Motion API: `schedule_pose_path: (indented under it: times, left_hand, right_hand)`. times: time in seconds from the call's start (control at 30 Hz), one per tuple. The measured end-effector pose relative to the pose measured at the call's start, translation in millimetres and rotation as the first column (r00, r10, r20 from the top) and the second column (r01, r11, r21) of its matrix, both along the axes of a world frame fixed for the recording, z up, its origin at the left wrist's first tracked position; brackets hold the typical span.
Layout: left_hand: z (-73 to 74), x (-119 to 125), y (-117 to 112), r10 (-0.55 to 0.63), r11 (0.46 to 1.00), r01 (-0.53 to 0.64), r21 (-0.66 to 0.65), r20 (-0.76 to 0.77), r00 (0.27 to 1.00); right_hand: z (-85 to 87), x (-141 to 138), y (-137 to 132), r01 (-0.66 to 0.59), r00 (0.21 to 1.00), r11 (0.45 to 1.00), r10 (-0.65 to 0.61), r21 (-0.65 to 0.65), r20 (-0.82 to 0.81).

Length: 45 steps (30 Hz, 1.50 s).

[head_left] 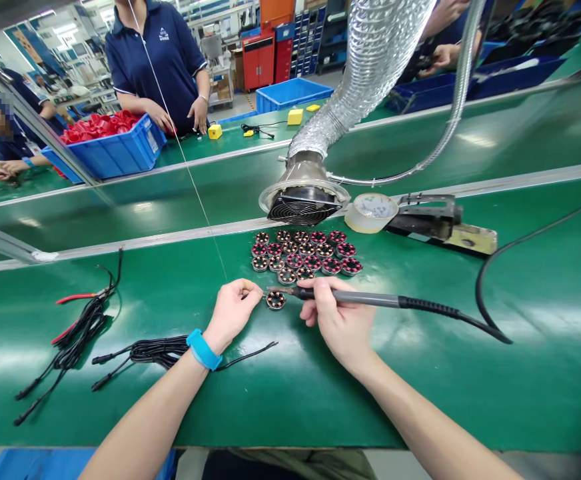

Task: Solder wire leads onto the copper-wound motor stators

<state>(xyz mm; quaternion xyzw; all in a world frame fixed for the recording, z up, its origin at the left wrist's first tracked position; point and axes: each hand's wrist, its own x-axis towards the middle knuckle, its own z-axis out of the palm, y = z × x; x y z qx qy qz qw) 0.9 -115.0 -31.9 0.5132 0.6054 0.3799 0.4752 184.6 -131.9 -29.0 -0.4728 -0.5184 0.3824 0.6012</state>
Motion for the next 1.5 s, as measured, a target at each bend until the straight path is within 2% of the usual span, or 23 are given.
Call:
schedule_pose_path:
  times: [0.27,0.47,0.67,1.2,1.4,1.5]
  left_hand:
    - [0.2,0.4,0.1,0.003,1.0,-0.003,-0.007,0.0,1.0]
    - [1.7,1.0,-0.3,0.016,1.0,-0.016,0.002,0.006,1.0]
    - [2.5,1.7,0.0,0.017,1.0,-0.017,-0.004,0.003,1.0]
    - [0.5,0.2,0.2,0.012,1.0,-0.012,0.012,-0.003,1.0]
    - [2.1,0.9,-0.5,0.022,1.0,-0.023,0.012,0.026,0.999]
    - [3.6,0.9,-0.9,0.014,1.0,-0.015,0.004,0.035,0.999]
  right_hand:
    - [2.0,-2.9,0.2,-0.033,0.999,0.998,0.034,-0.044,0.012]
    - [2.0,-2.8,1.2,-0.014,0.999,0.997,0.011,-0.073,-0.032]
    - [1.9,-1.1,2.7,0.024,0.997,0.997,-0.029,-0.073,-0.068]
    - [0.6,-1.1,1.6,0.024,0.999,0.998,-0.026,-0.06,-0.03]
    - [-0.9,-5.6,4.3,-0.054,0.995,0.998,0.056,-0.03,0.088]
    - [-3.9,-10.1,8.8,-0.136,0.971,0.986,0.114,0.092,0.211]
